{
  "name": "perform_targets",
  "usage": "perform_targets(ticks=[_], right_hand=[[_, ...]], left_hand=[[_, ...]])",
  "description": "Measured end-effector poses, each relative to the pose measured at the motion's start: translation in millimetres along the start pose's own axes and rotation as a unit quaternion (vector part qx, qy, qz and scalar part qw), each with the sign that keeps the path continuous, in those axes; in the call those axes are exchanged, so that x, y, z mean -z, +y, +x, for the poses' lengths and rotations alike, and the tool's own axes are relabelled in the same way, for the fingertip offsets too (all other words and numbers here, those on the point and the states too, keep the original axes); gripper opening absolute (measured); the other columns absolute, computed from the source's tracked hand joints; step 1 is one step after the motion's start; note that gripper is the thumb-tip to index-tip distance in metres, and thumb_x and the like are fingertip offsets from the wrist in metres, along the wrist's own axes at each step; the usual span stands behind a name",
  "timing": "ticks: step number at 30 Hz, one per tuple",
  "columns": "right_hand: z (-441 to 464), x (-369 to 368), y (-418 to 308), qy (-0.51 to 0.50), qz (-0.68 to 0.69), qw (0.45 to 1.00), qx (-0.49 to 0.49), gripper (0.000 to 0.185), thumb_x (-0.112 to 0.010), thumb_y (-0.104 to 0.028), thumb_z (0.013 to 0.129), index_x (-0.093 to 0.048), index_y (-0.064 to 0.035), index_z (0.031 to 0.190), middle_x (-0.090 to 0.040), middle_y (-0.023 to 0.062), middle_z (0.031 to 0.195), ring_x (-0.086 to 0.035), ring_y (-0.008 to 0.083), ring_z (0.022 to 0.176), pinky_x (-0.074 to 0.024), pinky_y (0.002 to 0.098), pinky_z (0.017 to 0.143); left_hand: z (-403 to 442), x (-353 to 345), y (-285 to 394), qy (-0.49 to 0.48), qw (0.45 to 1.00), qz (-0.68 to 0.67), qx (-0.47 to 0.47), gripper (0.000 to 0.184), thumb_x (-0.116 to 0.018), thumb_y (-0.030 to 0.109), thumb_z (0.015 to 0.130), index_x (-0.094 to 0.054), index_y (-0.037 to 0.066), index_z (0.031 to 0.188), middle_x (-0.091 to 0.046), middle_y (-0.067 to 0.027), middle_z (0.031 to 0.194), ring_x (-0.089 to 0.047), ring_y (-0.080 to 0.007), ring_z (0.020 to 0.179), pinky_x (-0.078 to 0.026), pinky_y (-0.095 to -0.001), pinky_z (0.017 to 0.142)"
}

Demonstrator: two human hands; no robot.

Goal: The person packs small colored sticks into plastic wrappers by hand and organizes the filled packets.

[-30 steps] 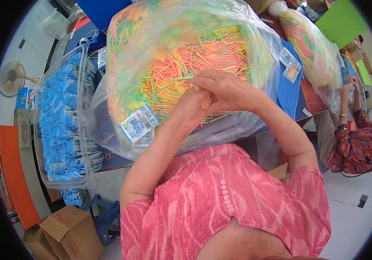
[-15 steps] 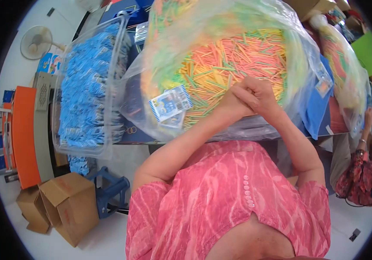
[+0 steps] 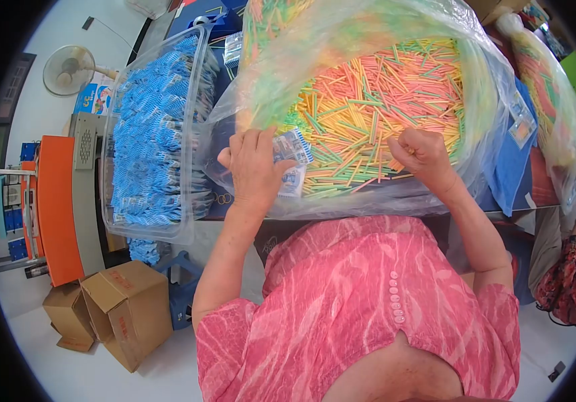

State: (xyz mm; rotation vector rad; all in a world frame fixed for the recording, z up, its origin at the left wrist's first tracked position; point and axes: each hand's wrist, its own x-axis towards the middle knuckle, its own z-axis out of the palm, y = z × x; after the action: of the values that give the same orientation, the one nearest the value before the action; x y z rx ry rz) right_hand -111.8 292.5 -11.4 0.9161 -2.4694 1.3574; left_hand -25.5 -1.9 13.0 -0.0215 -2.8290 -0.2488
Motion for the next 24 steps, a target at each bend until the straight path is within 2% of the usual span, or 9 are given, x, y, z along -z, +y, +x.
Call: perform_targets(ticks=[2, 5, 9, 11, 13, 17, 21, 23, 24], right_hand=[[0.6, 1.3, -0.3, -0.004, -0.076, 0.993, 0.086, 0.031, -0.070, -0.007, 0.079, -0.045, -0.0041, 0.061, -0.047, 0.0100, 0.054, -0.050, 0.0236, 0.045, -0.0382, 0.0345, 0.043], [3.5, -1.3, -8.2, -0.011, -0.076, 0.992, 0.096, 0.033, -0.070, -0.007, 0.077, -0.042, -0.0058, 0.059, -0.046, 0.0101, 0.052, -0.052, 0.0260, 0.045, -0.0388, 0.0361, 0.042], [8.5, -11.1, -8.7, -0.021, -0.071, 0.991, 0.109, 0.032, -0.070, -0.007, 0.077, -0.043, -0.0059, 0.059, -0.047, 0.0102, 0.051, -0.051, 0.0254, 0.044, -0.0388, 0.0365, 0.042], [7.9, -16.2, -7.8, -0.005, -0.037, 0.992, 0.119, 0.034, -0.072, -0.005, 0.078, -0.042, -0.0054, 0.061, -0.039, 0.0073, 0.050, -0.043, 0.0203, 0.042, -0.0315, 0.0342, 0.041], [8.4, -14.0, -10.6, -0.018, -0.052, 0.992, 0.114, 0.032, -0.071, -0.008, 0.078, -0.043, -0.0056, 0.060, -0.044, 0.0089, 0.051, -0.047, 0.0232, 0.043, -0.0355, 0.0354, 0.042], [7.4, -12.3, -9.6, -0.045, -0.059, 0.993, 0.091, 0.030, -0.070, -0.011, 0.078, -0.046, -0.0053, 0.061, -0.050, 0.0109, 0.052, -0.053, 0.0264, 0.045, -0.0400, 0.0366, 0.043], [6.6, -13.2, -9.2, -0.050, -0.049, 0.995, 0.077, 0.028, -0.070, -0.012, 0.079, -0.048, -0.0049, 0.062, -0.051, 0.0113, 0.053, -0.053, 0.0267, 0.046, -0.0405, 0.0369, 0.043], [7.3, -16.4, -8.4, -0.033, -0.017, 0.995, 0.091, 0.033, -0.071, -0.008, 0.080, -0.044, -0.0045, 0.061, -0.041, 0.0074, 0.050, -0.043, 0.0203, 0.042, -0.0323, 0.0337, 0.041], [8.0, -17.2, -8.3, -0.032, -0.017, 0.995, 0.091, 0.033, -0.071, -0.008, 0.080, -0.044, -0.0045, 0.061, -0.041, 0.0074, 0.050, -0.043, 0.0203, 0.042, -0.0323, 0.0337, 0.041]], left_hand=[[-1.9, -0.8, -3.4, 0.015, 1.000, 0.003, -0.006, 0.068, -0.085, 0.026, 0.058, -0.058, 0.010, 0.118, -0.059, -0.0046, 0.107, -0.049, -0.0266, 0.105, -0.029, -0.0420, 0.085], [-2.7, -0.8, -9.8, 0.028, 0.999, 0.001, 0.020, 0.062, -0.085, 0.024, 0.058, -0.061, 0.011, 0.114, -0.059, -0.0024, 0.107, -0.050, -0.0252, 0.104, -0.029, -0.0412, 0.083], [-5.2, -7.4, -25.2, 0.078, 0.997, -0.014, 0.000, 0.039, -0.083, 0.018, 0.062, -0.066, 0.011, 0.096, -0.063, 0.0008, 0.093, -0.055, -0.0211, 0.092, -0.030, -0.0391, 0.080], [-7.0, -10.1, -32.2, 0.106, 0.994, -0.036, -0.003, 0.030, -0.082, 0.016, 0.063, -0.068, 0.011, 0.089, -0.064, 0.0017, 0.086, -0.057, -0.0199, 0.086, -0.031, -0.0384, 0.080], [-7.6, -10.7, -35.9, 0.128, 0.991, -0.045, -0.006, 0.020, -0.081, 0.014, 0.066, -0.067, 0.010, 0.080, -0.065, 0.0020, 0.077, -0.059, -0.0192, 0.078, -0.033, -0.0370, 0.077], [-7.9, -9.6, -44.2, 0.148, 0.988, -0.047, -0.023, 0.016, -0.079, 0.012, 0.070, -0.065, 0.010, 0.078, -0.064, 0.0010, 0.075, -0.059, -0.0192, 0.077, -0.035, -0.0362, 0.074], [-4.4, -1.2, -43.1, 0.162, 0.985, 0.003, -0.053, 0.013, -0.075, 0.010, 0.075, -0.068, 0.009, 0.087, -0.068, -0.0017, 0.086, -0.062, -0.0201, 0.085, -0.037, -0.0358, 0.076], [-3.7, -0.3, -43.1, 0.178, 0.982, 0.021, -0.067, 0.014, -0.073, 0.009, 0.077, -0.070, 0.009, 0.091, -0.070, -0.0028, 0.090, -0.063, -0.0206, 0.087, -0.038, -0.0357, 0.078], [-4.6, -0.7, -44.5, 0.181, 0.981, 0.021, -0.072, 0.019, -0.073, 0.010, 0.076, -0.070, 0.008, 0.094, -0.070, -0.0037, 0.092, -0.063, -0.0206, 0.090, -0.037, -0.0364, 0.081]])
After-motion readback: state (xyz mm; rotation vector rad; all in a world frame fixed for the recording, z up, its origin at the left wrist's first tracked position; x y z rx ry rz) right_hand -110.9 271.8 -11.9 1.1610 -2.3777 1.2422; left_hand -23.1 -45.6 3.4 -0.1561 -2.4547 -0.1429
